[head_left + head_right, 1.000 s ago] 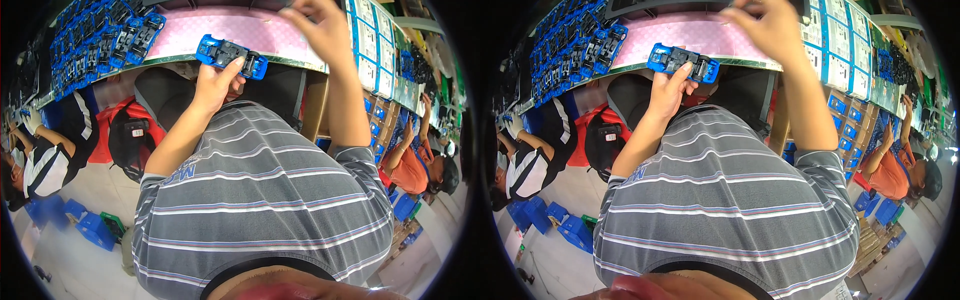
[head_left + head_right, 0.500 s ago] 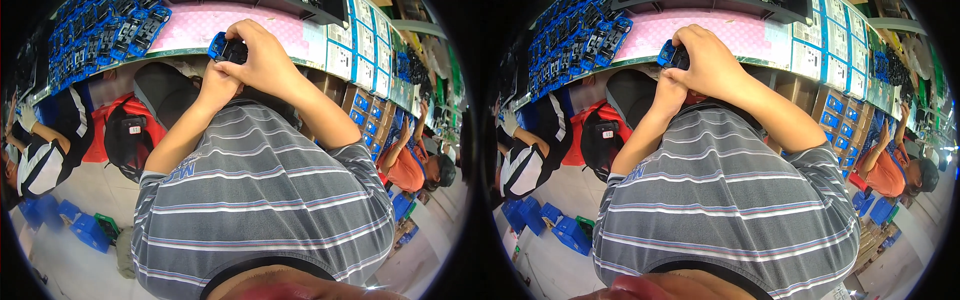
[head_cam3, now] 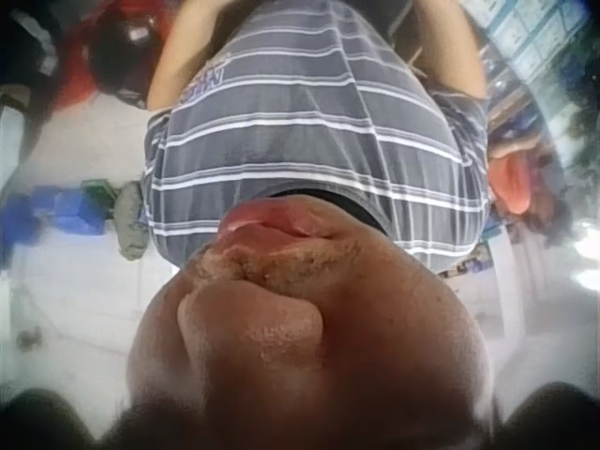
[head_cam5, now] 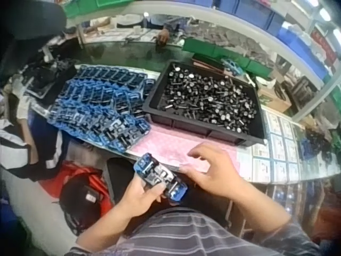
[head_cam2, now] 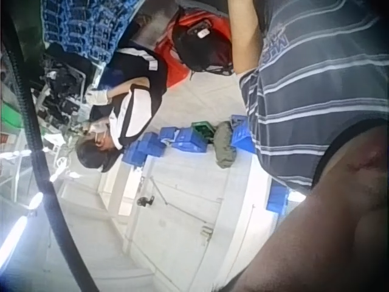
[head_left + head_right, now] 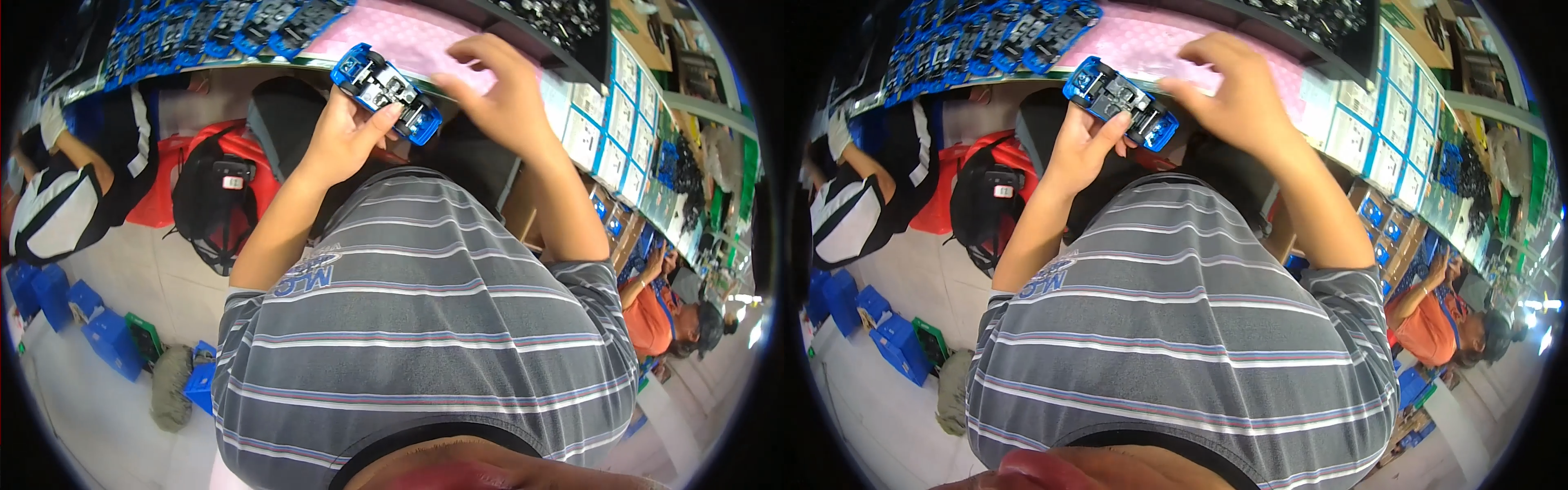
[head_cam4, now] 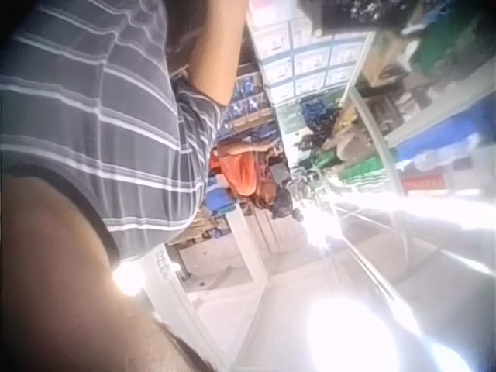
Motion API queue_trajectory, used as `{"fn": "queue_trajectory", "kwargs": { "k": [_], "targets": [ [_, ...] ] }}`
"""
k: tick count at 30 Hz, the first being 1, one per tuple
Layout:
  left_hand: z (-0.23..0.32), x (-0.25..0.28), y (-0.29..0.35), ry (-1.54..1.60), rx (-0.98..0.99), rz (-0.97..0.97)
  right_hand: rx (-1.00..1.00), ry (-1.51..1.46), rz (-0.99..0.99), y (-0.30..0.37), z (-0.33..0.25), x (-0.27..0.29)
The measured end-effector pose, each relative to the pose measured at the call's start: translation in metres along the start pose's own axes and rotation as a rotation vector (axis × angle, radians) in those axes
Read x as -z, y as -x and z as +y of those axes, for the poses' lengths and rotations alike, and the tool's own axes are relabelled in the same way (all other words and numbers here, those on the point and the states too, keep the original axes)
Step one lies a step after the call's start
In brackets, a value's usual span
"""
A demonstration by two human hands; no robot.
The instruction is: The person assembles toy cars by taking car chassis and wheel axles, pressing the axles into the chassis by hand, and placing the assembled cars on the table.
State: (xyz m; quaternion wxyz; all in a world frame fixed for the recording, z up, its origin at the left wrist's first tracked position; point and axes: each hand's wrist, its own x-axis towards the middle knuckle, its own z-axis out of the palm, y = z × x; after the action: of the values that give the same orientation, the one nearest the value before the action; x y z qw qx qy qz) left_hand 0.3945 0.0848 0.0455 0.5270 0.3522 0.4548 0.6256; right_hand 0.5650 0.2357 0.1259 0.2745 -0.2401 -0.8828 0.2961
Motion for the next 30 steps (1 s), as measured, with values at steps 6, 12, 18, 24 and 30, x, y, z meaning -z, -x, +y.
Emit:
{"fn": "queue_trajectory", "kwargs": {
  "k": [6, 12, 18, 24, 30],
  "targets": [
    [0.016, 0.052, 0.014, 0.313, 0.052, 0.158, -0.138, 0.115, 0.131, 0.004, 0.085, -0.021],
    [0.033, 0.119, 0.039, 0.376, 0.061, 0.228, -0.149, 0.353, 0.241, 0.011, 0.107, -0.043],
    [0.08, 0.214, 0.041, 0.125, -0.104, 0.513, -0.17, 0.351, 0.207, 0.01, 0.105, -0.045],
    [0.149, 0.354, 0.034, -0.554, -0.159, 0.989, -0.161, 0.385, 0.223, 0.008, 0.102, -0.047],
    [0.198, 0.493, -0.015, -0.803, 0.047, 1.107, -0.205, 0.417, 0.214, 0.006, 0.1, -0.047]
  ]
}}
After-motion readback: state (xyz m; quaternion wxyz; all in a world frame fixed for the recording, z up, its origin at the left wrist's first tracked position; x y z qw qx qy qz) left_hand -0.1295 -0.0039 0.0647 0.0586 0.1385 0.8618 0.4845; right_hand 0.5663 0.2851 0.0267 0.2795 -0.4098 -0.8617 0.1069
